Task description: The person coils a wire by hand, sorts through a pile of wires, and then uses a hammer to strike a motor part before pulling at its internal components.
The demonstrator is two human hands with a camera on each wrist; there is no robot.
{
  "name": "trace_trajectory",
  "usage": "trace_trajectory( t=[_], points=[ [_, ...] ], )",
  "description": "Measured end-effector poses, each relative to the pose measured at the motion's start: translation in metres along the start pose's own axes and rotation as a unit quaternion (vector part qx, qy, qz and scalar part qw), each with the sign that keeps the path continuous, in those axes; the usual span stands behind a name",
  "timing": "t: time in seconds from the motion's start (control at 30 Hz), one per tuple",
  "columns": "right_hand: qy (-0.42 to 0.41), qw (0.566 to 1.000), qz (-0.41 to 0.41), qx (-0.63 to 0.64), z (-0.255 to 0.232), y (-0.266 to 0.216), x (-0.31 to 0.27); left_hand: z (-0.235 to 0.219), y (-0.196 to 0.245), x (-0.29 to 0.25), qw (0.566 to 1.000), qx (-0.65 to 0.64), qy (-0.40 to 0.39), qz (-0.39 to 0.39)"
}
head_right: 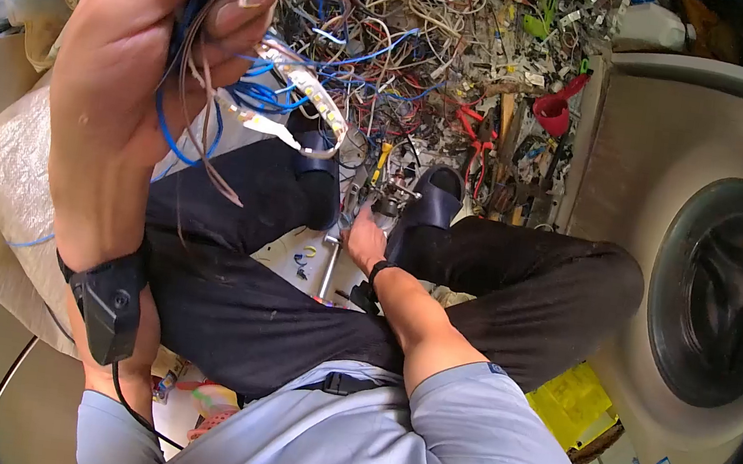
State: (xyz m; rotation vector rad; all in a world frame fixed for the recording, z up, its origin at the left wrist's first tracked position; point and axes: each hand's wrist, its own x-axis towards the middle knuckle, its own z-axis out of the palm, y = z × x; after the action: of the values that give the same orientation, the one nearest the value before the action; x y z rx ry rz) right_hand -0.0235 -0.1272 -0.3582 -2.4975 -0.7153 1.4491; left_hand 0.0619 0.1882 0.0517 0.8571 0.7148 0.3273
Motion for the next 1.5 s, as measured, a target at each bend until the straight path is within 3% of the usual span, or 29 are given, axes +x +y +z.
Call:
trace_trajectory(
  t=[0.1, 0.23, 0.3, 0.33, 0.43, 0.5, 0.53, 0.6, 0.67, 0.77, 0.83, 0.87, 0.93, 0.97, 1.03, 1.13, 1.17, 1.2, 1.23, 1.33, 1.43, 1.5],
  points=[
    [-0.030, 0.993, -0.023, -0.114, 0.000, 0.009, 0.017, 0.000, 0.002, 0.005, 0.999, 0.004, 0.022, -0.043],
    [0.016, 0.992, -0.057, -0.109, -0.005, 0.025, 0.022, 0.001, 0.001, 0.005, 0.998, 0.008, 0.052, -0.045],
    [0.014, 0.994, -0.051, -0.100, -0.010, 0.033, 0.015, -0.012, -0.006, 0.008, 0.994, -0.006, -0.109, 0.007],
    [0.018, 0.997, -0.056, -0.059, -0.017, 0.034, 0.014, -0.010, -0.006, 0.006, 0.994, -0.007, -0.110, 0.012],
    [0.031, 0.998, -0.060, 0.012, -0.027, 0.040, 0.007, 0.007, -0.001, -0.005, 0.995, 0.002, -0.093, 0.037],
    [0.041, 0.996, -0.060, 0.042, -0.026, 0.046, 0.009, 0.023, 0.013, -0.016, 0.999, -0.029, 0.015, -0.026],
    [0.014, 0.997, -0.042, 0.070, -0.025, 0.049, 0.007, 0.010, -0.001, -0.006, 0.998, -0.009, -0.053, 0.044],
    [-0.010, 0.995, -0.024, 0.097, -0.018, 0.060, 0.007, -0.006, -0.011, -0.001, 0.998, -0.003, -0.056, 0.042],
    [0.007, 0.999, -0.039, 0.004, -0.002, 0.072, 0.015, -0.006, -0.009, -0.004, 0.997, 0.004, -0.056, 0.044],
    [-0.023, 0.999, -0.008, -0.045, -0.016, 0.047, 0.004, -0.003, -0.005, -0.011, 0.999, -0.036, -0.021, 0.032],
    [-0.052, 0.996, 0.007, -0.077, -0.021, 0.028, -0.003, -0.006, -0.004, -0.013, 0.995, 0.010, -0.047, 0.091],
    [-0.011, 0.995, 0.006, -0.098, -0.020, 0.019, -0.006, -0.002, -0.005, -0.017, 0.995, 0.010, -0.045, 0.088],
    [0.028, 0.993, 0.006, -0.119, -0.015, 0.017, -0.002, 0.014, -0.001, -0.023, 0.991, 0.072, 0.044, 0.101],
    [0.024, 0.992, 0.018, -0.120, -0.014, 0.016, 0.001, 0.011, -0.003, -0.017, 0.991, 0.073, 0.045, 0.099],
    [0.019, 0.992, 0.031, -0.120, -0.008, 0.024, 0.011, 0.000, -0.007, -0.004, 0.998, -0.055, 0.014, -0.015],
    [0.019, 0.986, -0.016, -0.166, 0.004, 0.044, 0.022, 0.017, -0.006, -0.010, 0.997, 0.036, 0.056, 0.042],
    [0.023, 0.987, -0.022, -0.160, 0.012, 0.051, 0.026, 0.026, -0.002, -0.014, 0.992, 0.075, 0.086, 0.062],
    [0.025, 0.987, -0.027, -0.155, 0.009, 0.047, 0.022, 0.033, 0.005, -0.015, 0.992, 0.053, 0.113, 0.015],
    [0.025, 0.987, -0.027, -0.155, 0.002, 0.046, 0.020, 0.032, 0.004, -0.015, 0.992, 0.053, 0.113, 0.015],
    [0.018, 0.995, -0.053, -0.086, -0.014, 0.049, 0.015, 0.020, -0.002, -0.013, 0.994, 0.079, 0.064, 0.044],
    [0.054, 0.990, -0.124, -0.049, -0.012, 0.057, 0.020, 0.005, -0.007, -0.002, 0.999, 0.034, 0.007, -0.003],
    [-0.040, 0.989, 0.045, 0.138, -0.018, 0.052, 0.019, 0.000, -0.016, -0.001, 0.995, 0.060, -0.055, 0.052]
  ],
)
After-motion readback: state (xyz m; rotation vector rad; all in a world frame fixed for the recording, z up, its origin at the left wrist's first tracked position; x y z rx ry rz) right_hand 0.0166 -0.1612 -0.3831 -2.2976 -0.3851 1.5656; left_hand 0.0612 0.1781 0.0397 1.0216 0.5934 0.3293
